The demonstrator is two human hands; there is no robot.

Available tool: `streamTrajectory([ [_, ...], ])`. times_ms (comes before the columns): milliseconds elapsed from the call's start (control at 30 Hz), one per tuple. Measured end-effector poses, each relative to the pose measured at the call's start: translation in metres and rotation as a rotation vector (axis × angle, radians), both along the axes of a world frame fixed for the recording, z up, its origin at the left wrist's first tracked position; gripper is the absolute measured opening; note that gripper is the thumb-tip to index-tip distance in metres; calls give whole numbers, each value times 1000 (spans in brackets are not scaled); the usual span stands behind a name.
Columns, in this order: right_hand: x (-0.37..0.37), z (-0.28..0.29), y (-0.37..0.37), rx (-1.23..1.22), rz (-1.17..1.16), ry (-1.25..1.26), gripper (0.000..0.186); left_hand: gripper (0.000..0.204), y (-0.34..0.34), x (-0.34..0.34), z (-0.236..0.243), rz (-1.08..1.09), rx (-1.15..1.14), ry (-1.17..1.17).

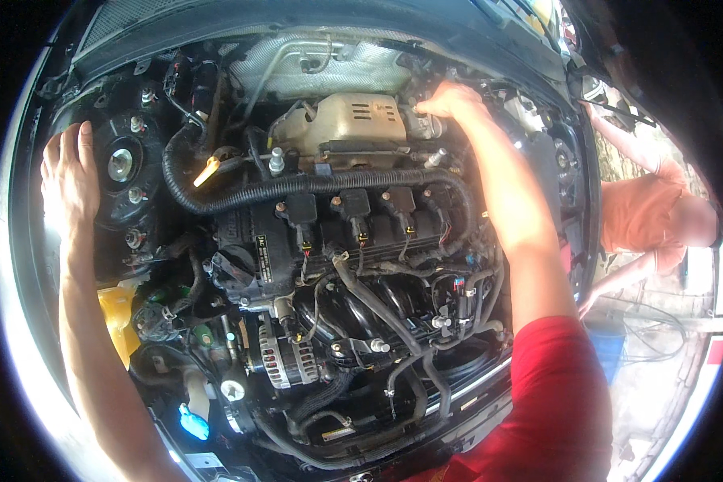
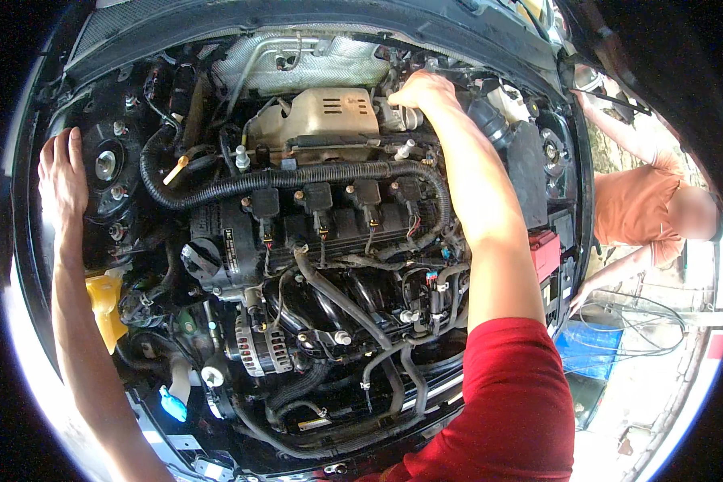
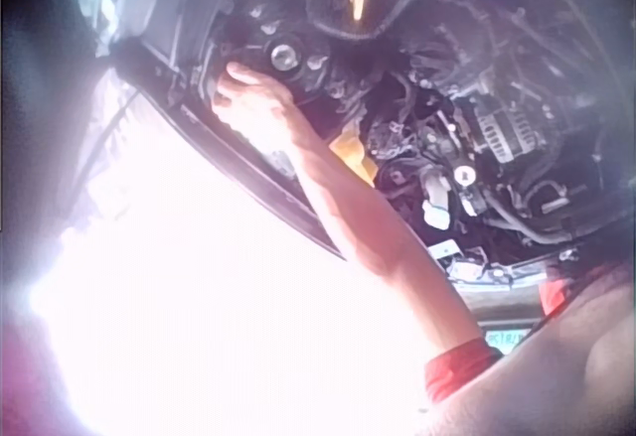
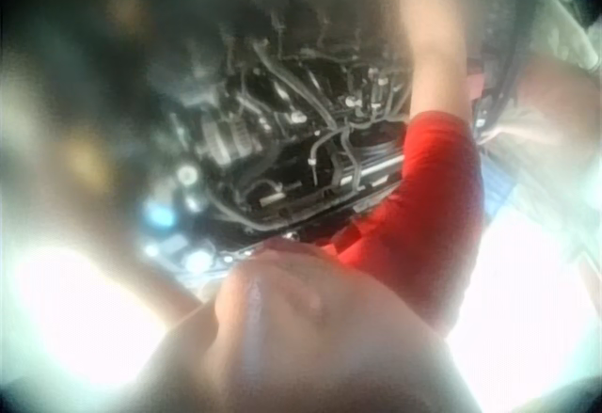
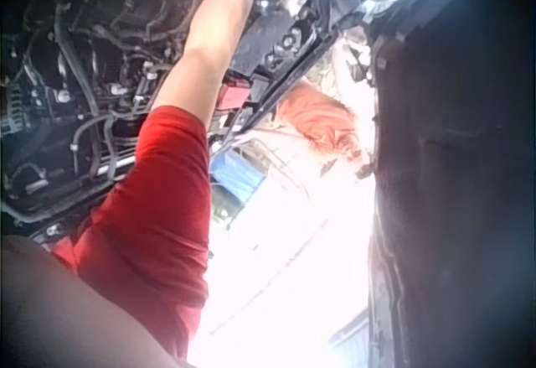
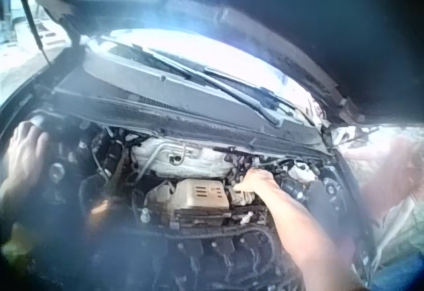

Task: The person works under the hood of a car, using a red hose to connect to engine components and then manipulating parts with both hands. Later, the person walks to a disassembled car seat on the floor and uses a screwdriver to adjust a small electrical connector.

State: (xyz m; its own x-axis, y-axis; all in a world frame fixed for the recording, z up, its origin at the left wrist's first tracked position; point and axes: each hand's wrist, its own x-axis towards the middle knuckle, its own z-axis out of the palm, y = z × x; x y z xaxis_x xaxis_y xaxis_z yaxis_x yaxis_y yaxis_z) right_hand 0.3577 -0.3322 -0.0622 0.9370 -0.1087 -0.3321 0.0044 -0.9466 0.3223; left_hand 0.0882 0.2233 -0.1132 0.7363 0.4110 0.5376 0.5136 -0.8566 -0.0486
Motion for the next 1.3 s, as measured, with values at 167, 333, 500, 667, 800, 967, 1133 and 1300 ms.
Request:
streamTrajectory([
  [167, -11, -1, -3, 85, 63, 49, 65, 49, 17, -5, -7, -48, 187, 141],
  [333, -59, 29, -39, 387, 60, 162, 51, 41, 25, -4, -13, -45, 228, 179],
  [500, -190, 53, -96, 971, 146, 171, 34, 51, 31, -4, -12, -66, -1, 91],
  [667, -296, 64, -154, 1241, -22, 497, 34, 54, 35, -5, -6, -115, -35, 55],
  [800, -350, 40, -190, 1479, -285, 608, 52, 54, 32, -5, 1, -125, -14, 92],
  [967, -392, 12, -213, 1797, -534, 686, 50, 63, 31, -4, 6, -129, -93, 70],
  [1133, -403, 5, -230, 2140, -849, 852, 53, 64, 39, -3, 6, -139, -83, 71],
  [1300, -390, 8, -242, 2290, -954, 943, 60, 57, 51, -2, -1, -175, 73, 106],
])
